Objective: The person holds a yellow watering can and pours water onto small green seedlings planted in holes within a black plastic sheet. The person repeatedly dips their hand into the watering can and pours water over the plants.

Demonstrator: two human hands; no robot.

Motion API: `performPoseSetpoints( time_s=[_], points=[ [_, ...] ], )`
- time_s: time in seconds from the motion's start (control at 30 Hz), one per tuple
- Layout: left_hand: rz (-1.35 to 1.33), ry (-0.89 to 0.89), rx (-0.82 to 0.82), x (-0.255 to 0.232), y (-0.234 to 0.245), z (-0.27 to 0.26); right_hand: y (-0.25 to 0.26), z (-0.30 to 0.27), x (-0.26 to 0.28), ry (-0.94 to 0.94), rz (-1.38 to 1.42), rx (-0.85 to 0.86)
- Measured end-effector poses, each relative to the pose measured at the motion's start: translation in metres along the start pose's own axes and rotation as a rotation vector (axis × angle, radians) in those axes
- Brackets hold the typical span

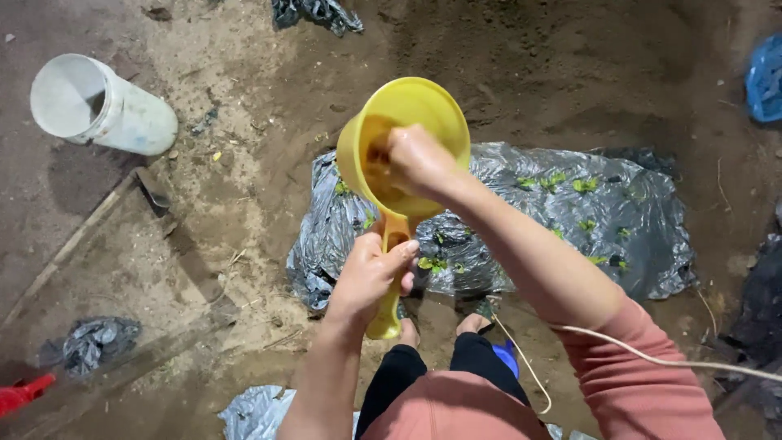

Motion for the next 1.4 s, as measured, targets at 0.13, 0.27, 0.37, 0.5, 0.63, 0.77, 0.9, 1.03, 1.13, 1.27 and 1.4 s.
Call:
performPoseSetpoints(
  time_s=[0.13, 0.27, 0.37, 0.5, 0.63, 0.77, 0.9, 1.03, 1.13, 1.27, 1.4],
  points=[
    [-0.095, 0.040, -0.032, -0.014, 0.000, -0.011, 0.120, -0.092, 0.039, 0.350, 0.267, -0.461],
    [-0.077, 0.027, -0.077, -0.003, 0.010, -0.004, 0.133, -0.092, -0.031, 0.364, 0.307, -0.727],
    [0.000, -0.018, -0.117, 0.004, 0.017, 0.001, 0.128, -0.095, -0.056, 0.330, -0.119, -0.761],
    [0.043, -0.034, -0.168, 0.011, 0.024, 0.002, 0.120, -0.098, -0.067, 0.157, -0.297, -0.857],
    [0.008, -0.023, -0.151, 0.012, 0.016, 0.001, 0.105, -0.108, -0.013, 0.424, -0.425, -0.986],
    [0.177, -0.191, -0.156, 0.014, 0.008, 0.001, 0.010, -0.048, -0.005, 0.552, -0.153, -0.601],
    [0.033, -0.132, -0.097, 0.028, 0.010, 0.000, -0.046, -0.010, -0.008, 0.258, -0.312, -0.236],
    [0.007, -0.144, -0.120, 0.036, 0.022, -0.007, -0.080, 0.026, -0.024, 0.181, -0.504, -0.227],
    [0.030, -0.162, -0.133, 0.026, 0.026, -0.011, -0.061, 0.021, -0.006, 0.126, -0.306, -0.091],
    [0.157, -0.207, -0.165, 0.022, 0.049, -0.015, 0.065, -0.067, 0.064, 0.441, -0.083, -0.264],
    [0.080, -0.206, -0.197, 0.038, 0.067, -0.016, 0.086, -0.059, -0.002, 0.465, -0.173, -0.598]
  ],
)
Point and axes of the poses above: each hand's wrist, its own z-axis towards the middle knuckle, its own y-axis out of the back of the hand, x = y × z, the point moved 5 cm from there along z, towards the middle knuckle, and after that the axes turned 5 degrees about -y, right-handed, at the moved point
